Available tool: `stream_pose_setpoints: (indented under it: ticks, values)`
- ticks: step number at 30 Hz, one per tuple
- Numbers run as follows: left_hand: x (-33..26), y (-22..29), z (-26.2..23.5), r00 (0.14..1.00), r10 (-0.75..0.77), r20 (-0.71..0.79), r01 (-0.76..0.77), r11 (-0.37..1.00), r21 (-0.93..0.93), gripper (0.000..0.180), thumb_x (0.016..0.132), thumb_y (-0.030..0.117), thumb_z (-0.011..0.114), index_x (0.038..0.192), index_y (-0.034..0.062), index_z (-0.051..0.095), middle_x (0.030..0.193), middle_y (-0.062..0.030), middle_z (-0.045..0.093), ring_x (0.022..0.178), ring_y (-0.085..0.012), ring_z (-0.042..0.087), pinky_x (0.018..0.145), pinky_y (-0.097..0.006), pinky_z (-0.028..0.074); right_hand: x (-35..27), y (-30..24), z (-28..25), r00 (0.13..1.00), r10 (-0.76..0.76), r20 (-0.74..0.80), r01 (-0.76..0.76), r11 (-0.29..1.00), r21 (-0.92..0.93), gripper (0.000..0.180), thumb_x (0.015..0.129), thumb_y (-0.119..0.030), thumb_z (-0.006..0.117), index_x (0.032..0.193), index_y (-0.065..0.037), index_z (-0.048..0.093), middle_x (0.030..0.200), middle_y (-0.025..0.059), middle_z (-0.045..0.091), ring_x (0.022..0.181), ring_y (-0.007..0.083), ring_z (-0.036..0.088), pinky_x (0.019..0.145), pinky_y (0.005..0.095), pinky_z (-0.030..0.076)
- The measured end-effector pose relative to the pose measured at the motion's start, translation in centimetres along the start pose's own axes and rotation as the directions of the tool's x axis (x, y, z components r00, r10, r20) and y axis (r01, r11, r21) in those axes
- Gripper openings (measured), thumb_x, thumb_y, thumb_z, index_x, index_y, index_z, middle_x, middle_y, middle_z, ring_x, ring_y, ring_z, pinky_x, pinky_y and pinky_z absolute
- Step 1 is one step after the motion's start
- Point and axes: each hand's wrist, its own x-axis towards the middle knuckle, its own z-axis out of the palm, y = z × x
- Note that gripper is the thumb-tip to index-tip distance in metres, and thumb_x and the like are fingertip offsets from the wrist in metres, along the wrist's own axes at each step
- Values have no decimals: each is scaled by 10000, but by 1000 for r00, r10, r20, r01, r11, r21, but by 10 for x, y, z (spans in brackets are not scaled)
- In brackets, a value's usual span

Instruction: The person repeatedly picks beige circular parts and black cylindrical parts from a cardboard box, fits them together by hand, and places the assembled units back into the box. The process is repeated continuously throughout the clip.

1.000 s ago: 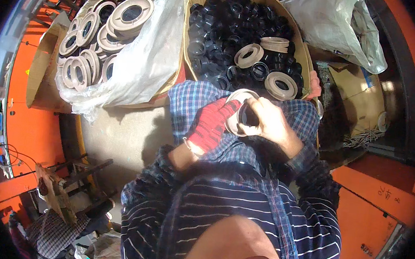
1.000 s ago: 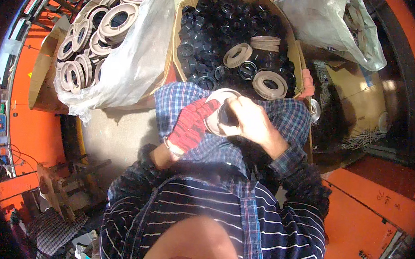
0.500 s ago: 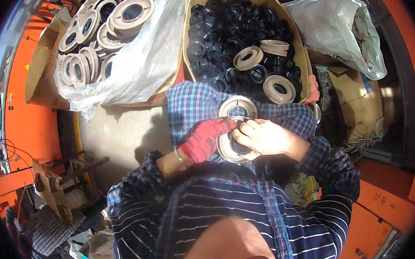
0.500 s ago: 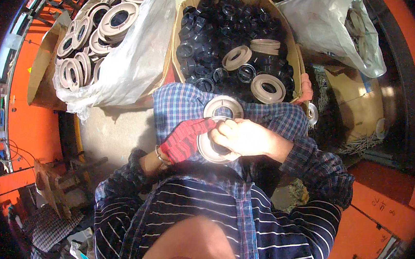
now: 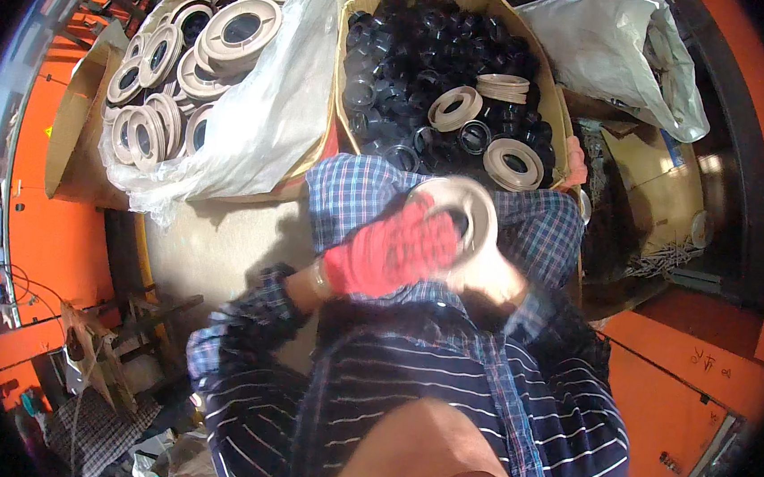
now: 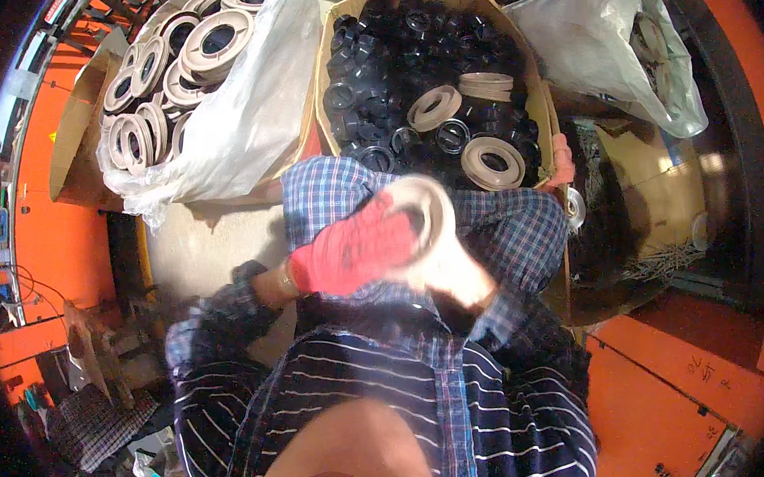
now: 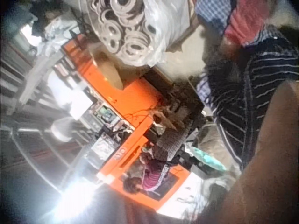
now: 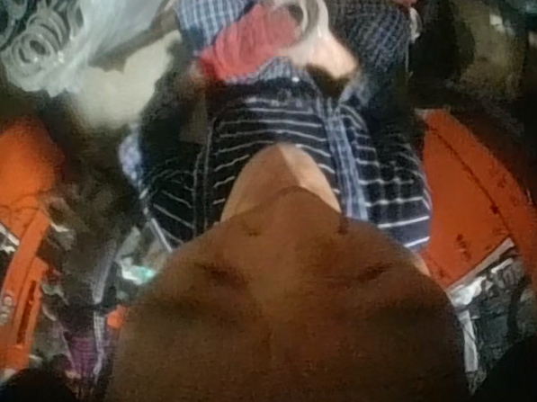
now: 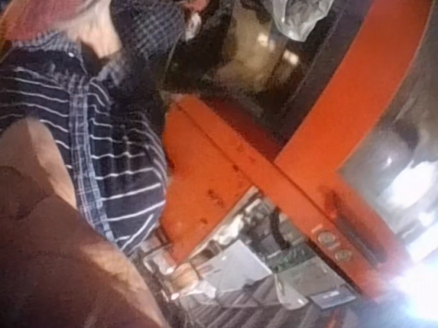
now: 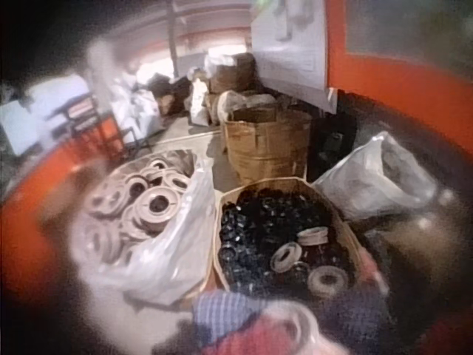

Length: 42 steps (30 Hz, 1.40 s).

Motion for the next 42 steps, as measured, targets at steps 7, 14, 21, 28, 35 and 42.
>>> stream_pose_setpoints:
  ticks: [7, 14, 21, 28, 35, 42]
  values:
    - [6, 7, -99, 986, -81, 146, 68, 994, 90, 482, 829, 71, 659, 1310, 46, 638, 1377, -177, 611, 1309, -343, 577, 1116, -468, 472, 15, -7, -30, 911, 259, 320, -300, 950, 84, 442, 1009, -380, 613, 1257, -16, 578, 1006, 136, 688, 694, 257, 674, 688, 425, 567]
    - [18, -115, -177, 827, -354, -436, 558, 611, 562, 551, 901, 130, 740, 1415, 30, 569, 1413, -177, 606, 1323, -399, 538, 1163, -462, 379, 129, -25, -102, 956, 102, -273, -256, -154, -954, 697, 781, -537, 784, 1192, 7, 643, 1138, 169, 694, 1067, 343, 638, 940, 441, 473]
    - [89, -177, 83, 713, -619, 329, 510, 780, 363, 826, 802, 341, 770, 1528, 120, 441, 1412, -190, 593, 1305, -365, 543, 1109, -482, 390, 139, 35, -135, 912, 249, -327, -316, -84, -945, 665, 709, -492, 851, 1117, -5, 654, 1110, 185, 689, 1101, 351, 654, 924, 436, 518]
    - [86, -238, 155, 428, -863, 267, 896, 445, 0, 629, 895, 266, 718, 1488, 241, 510, 1271, -217, 679, 1222, -391, 630, 1013, -483, 489, 136, 12, -146, 872, -75, -484, -381, 516, -767, 661, 747, -306, 864, 1267, 9, 606, 1050, 216, 683, 1080, 390, 662, 971, 443, 524]
    - [54, -171, 43, 539, -696, 474, 61, -529, -846, 315, 1047, 269, 614, 1277, 56, 596, 928, -126, 714, 803, -232, 725, 746, -377, 633, 139, -48, -106, 849, -417, -325, 142, 772, -620, 510, 874, -61, 758, 1350, -44, 576, 1185, 68, 624, 1047, 141, 605, 880, 298, 522]
    - [17, -71, 64, 697, -717, 0, 590, 572, -570, 542, 920, 279, 710, 1380, 33, 561, 1332, -128, 647, 1233, -247, 618, 1104, -378, 463, 65, -69, -27, 956, -278, 95, 209, 418, -884, 709, 760, -348, 886, 1306, 9, 608, 1278, 219, 648, 1140, 363, 656, 985, 416, 544]
